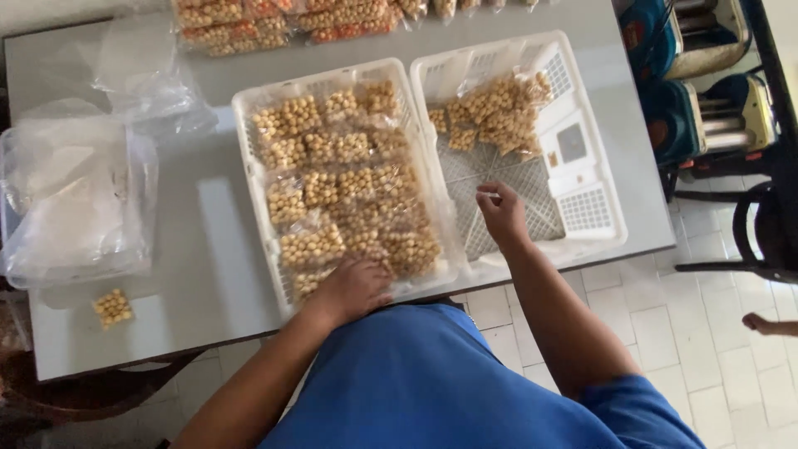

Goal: Packing small plastic bags of snacks into white plastic crates on a table

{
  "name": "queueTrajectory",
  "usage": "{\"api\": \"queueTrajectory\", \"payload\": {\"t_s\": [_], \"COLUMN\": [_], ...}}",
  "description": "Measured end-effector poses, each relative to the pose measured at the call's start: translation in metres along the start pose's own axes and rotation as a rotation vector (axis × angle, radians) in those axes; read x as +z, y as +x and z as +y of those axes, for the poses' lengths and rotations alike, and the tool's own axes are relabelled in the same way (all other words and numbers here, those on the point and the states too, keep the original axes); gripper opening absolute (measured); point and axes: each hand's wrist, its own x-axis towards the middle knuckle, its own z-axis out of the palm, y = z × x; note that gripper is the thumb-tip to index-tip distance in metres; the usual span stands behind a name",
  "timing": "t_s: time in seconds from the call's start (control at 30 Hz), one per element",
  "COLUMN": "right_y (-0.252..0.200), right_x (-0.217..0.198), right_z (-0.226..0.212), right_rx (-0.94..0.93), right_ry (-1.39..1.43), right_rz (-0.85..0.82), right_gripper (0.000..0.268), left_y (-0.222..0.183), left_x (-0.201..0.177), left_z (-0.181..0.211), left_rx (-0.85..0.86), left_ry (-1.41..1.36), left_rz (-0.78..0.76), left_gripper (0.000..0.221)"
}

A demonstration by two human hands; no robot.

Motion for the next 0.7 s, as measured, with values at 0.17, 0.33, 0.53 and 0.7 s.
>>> {"api": "queueTrajectory", "payload": {"t_s": [0.17,0.33,0.53,0.7], "right_y": [0.076,0.126,0.153,0.178], "right_x": [-0.009,0.011,0.042,0.064], "right_z": [0.027,0.002,-0.052,-0.043], "right_rx": [-0.006,-0.193,-0.136,-0.166], "right_ry": [-0.288,-0.462,-0.911,-1.263], "right_rz": [-0.144,-0.338,-0.565,-0.313], "right_gripper": [0.029,0.048,0.103,0.104], "left_y": [-0.001,-0.006,-0.014,-0.028], "left_x": [-0.017,-0.021,-0.013,-0.013], "left_z": [0.015,0.028,0.043,0.046], "left_rx": [-0.235,-0.470,-0.463,-0.491], "left_ry": [-0.191,-0.214,-0.238,-0.249], "left_rz": [0.029,0.202,0.313,0.290], "left_gripper": [0.043,0.036,0.045,0.033]}}
